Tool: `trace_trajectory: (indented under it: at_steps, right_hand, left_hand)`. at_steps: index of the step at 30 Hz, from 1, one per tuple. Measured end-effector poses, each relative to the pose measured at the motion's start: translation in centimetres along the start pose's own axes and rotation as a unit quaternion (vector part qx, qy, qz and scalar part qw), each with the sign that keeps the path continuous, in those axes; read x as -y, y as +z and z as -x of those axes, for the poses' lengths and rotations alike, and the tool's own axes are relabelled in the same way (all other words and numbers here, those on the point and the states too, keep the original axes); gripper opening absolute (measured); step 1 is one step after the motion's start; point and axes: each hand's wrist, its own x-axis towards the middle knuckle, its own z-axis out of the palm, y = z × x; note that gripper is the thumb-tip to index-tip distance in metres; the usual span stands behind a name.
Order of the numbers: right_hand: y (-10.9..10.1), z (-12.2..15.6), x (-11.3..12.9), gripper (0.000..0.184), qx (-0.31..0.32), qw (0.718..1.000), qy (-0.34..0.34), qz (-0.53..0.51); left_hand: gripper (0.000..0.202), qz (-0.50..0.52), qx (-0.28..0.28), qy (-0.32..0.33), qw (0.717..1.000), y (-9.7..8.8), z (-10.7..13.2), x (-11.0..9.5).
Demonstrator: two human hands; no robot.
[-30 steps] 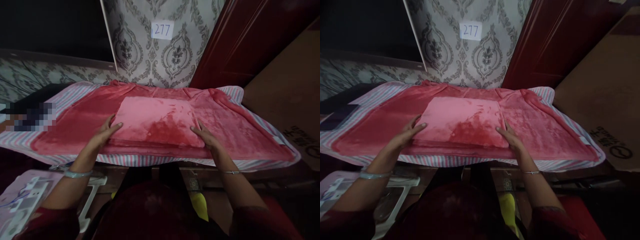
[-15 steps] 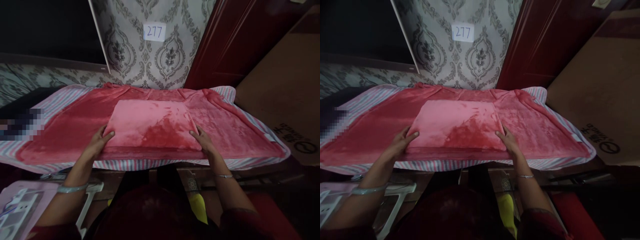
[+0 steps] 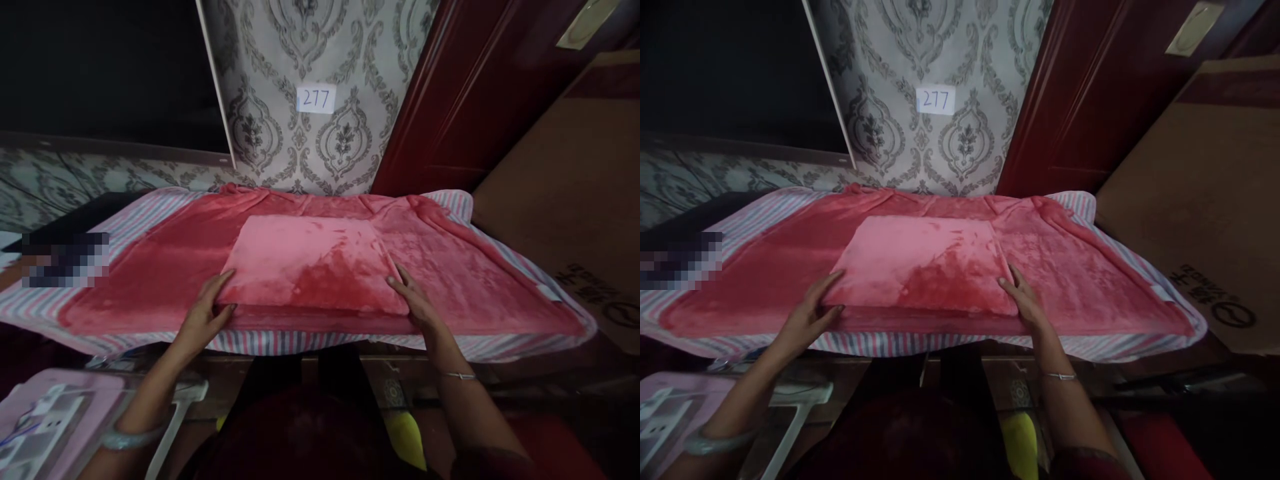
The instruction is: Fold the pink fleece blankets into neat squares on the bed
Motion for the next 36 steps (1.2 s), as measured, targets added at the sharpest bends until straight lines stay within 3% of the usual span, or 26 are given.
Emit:
trace_trajectory:
  at_steps: [4,7,10,13,16,19,21,23,25,27,29,31,33,36]
  right_hand:
    - [0.2,0.4,0.0,0.085,-0.014,1.0,0.002,0.009]
    - [0.4,0.5,-0.2,0.086,-0.029,0.999,-0.022,0.037]
    - [0.7,0.4,-0.4,0.084,-0.045,0.997,-0.038,0.049]
    - [0.7,0.4,-0.4,0.082,-0.038,0.997,-0.037,0.053]
    - [0.1,0.5,-0.5,0.081,-0.025,0.998,-0.024,0.051]
    - [-0.7,0.1,-0.4,0.079,-0.039,0.997,-0.008,0.07]
    - [-0.9,-1.2,0.4,0.078,-0.068,0.992,-0.032,0.103]
    - [-0.3,-3.5,2.2,0.076,-0.079,0.982,-0.093,0.145]
    - [1.3,-6.6,4.7,0.072,-0.052,0.966,-0.159,0.195]
    - [3.6,-9.9,7.5,0.07,-0.01,0.947,-0.19,0.258]
    - [6.1,-12.6,9.8,0.068,0.008,0.931,-0.167,0.325]
    - [8.3,-14.2,10.8,0.064,-0.008,0.913,-0.115,0.392]
    - [9.9,-14.6,10.1,0.058,-0.022,0.887,-0.089,0.453]
    - [11.0,-14.0,7.4,0.051,-0.018,0.855,-0.101,0.508]
  left_hand:
    - [0.061,-0.052,0.002,0.011,0.999,0.0,-0.4,0.4]
    - [0.055,-0.074,-0.038,0.005,0.996,0.3,-0.3,1.0]
    - [0.053,-0.07,-0.077,-0.002,0.995,0.9,0.0,1.7]
    - [0.051,-0.037,-0.077,-0.016,0.996,1.2,0.1,2.4]
    - [0.047,0.012,-0.048,-0.048,0.998,-0.3,0.0,2.4]
    - [0.039,0.09,-0.013,-0.062,0.994,-3.2,-0.6,1.3]
    - [0.041,0.129,-0.034,-0.049,0.99,-4.8,-1.7,-0.4]
    - [0.05,0.121,-0.07,-0.019,0.99,-5.0,-4.0,-2.6]
    - [0.063,0.061,-0.04,0.014,0.997,-3.7,-7.7,-4.9]
    - [0.072,-0.004,0.023,0.007,1.0,-1.2,-12.2,-6.9]
    - [0.075,-0.087,0.081,-0.004,0.993,1.5,-16.6,-8.0]
    - [0.073,-0.179,0.089,-0.001,0.98,3.9,-19.7,-8.1]
    - [0.068,-0.252,0.092,-0.007,0.963,5.6,-21.1,-7.1]
    - [0.061,-0.3,0.099,-0.011,0.949,7.2,-20.7,-4.6]
